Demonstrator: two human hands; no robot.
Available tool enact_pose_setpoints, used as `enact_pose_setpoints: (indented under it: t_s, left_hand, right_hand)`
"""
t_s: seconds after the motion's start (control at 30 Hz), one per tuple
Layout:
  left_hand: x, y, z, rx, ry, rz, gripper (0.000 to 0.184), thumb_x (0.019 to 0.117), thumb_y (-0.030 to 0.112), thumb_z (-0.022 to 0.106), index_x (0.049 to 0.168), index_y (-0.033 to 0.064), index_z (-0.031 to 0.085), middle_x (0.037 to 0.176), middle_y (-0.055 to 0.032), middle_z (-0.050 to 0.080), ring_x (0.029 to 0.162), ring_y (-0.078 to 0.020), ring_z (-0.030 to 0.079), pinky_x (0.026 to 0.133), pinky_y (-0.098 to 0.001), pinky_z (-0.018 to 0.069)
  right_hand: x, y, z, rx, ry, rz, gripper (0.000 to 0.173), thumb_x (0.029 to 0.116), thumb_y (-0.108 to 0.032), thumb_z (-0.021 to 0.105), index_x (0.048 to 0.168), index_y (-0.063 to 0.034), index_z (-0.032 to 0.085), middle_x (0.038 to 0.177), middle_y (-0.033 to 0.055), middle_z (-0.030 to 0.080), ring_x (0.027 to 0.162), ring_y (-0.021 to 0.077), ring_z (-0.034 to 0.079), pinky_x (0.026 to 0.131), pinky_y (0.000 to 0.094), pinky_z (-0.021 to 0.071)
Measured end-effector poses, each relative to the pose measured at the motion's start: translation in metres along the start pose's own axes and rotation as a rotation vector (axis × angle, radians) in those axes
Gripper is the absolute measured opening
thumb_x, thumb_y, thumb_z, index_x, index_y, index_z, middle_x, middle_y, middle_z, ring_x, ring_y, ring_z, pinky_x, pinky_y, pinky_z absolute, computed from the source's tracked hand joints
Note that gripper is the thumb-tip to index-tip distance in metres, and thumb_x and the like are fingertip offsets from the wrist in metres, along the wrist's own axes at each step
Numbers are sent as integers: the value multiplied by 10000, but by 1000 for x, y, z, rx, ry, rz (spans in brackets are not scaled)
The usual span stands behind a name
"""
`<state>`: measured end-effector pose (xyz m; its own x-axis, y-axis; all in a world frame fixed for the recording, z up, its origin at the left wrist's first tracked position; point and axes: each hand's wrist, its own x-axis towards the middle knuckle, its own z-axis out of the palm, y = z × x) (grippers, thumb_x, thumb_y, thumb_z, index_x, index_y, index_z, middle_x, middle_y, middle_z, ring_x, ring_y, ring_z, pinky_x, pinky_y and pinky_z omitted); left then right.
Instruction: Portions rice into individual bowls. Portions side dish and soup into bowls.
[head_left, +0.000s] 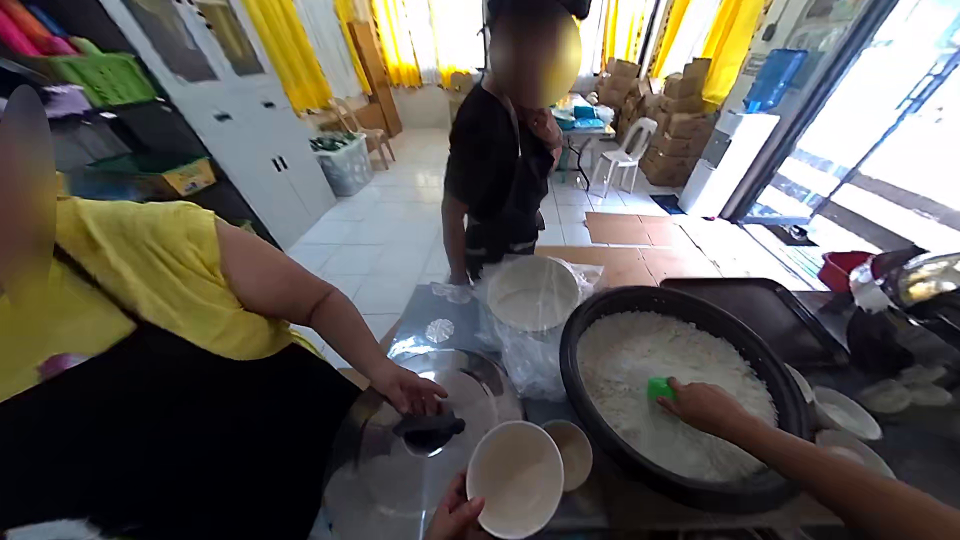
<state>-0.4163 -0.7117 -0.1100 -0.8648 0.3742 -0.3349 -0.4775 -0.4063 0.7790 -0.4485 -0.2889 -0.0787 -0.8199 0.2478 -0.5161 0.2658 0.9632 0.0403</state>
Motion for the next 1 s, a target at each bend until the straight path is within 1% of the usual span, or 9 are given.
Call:
enact_pose_setpoints:
  t_s: [0.2,0.33,0.47,0.53,0.63,0.73,0.8,0.87,1.0]
  left_hand:
    - [-5,2,5,-82,3,34,792,720,311,874,1329,113,406,1083,-47,734,890,-202,753,735,-382,650]
    - [-3,3,7,-103,-68,4,755,730,318,899,1305,134,447,1094,-48,745,918,-210,757,767,-392,653]
    - [-3,7,13,-102,-107,3,717,756,330,888,1296,155,450,1102,-29,744,936,-192,753,780,-381,650]
    - [-3,8,16,-117,-120,25,696,764,325,887,1293,170,460,1114,-33,745,949,-198,753,786,-383,652]
    - [-4,6,22,-141,-124,58,622,788,302,870,1275,175,505,1119,-41,750,954,-196,755,806,-379,649]
    - [-5,3,29,-139,-121,69,592,805,304,856,1274,170,521,1128,-49,748,961,-197,754,817,-374,645]
    - [-5,-1,32,-142,-120,74,575,814,293,849,1272,164,527,1131,-60,744,955,-201,754,814,-376,645]
    - [-6,-5,36,-135,-107,72,592,798,292,862,1274,162,535,1133,-59,743,956,-204,753,812,-389,646]
    - [-5,-11,42,-138,-95,61,619,785,293,872,1276,165,517,1142,-57,738,963,-207,750,813,-394,644]
  right_hand:
    - [-38,-22,25,97,-232,-185,638,1092,-527,377,1422,1,514,1195,317,653,1173,504,616,987,666,455]
    - [-33,-14,20,263,-372,-196,635,1110,-482,356,1352,78,534,1145,333,632,1075,462,629,962,629,451]
    - [-18,-6,19,557,-477,-61,599,1106,-511,329,1247,23,563,796,98,520,640,171,447,633,358,406]
    - [-6,-7,17,831,-506,-2,569,1100,-544,295,1068,-48,574,633,-32,426,475,52,353,466,227,322]
    - [21,-20,-1,1138,-491,16,541,1103,-541,283,925,-92,527,558,-63,415,405,14,345,402,168,304]
    - [70,-34,-22,873,-179,-36,633,1104,-548,242,1009,-32,597,662,4,489,503,76,419,500,236,379]
    - [113,-43,-26,683,24,-44,722,1111,-533,257,1172,80,633,949,228,647,812,317,614,759,500,503]
    - [126,-62,-31,580,118,-19,704,1101,-531,309,1312,82,585,1248,316,640,1185,462,630,993,658,473]
    - [115,-87,-15,338,113,-110,608,1099,-510,352,1427,-16,489,1222,263,671,1174,440,649,960,633,503]
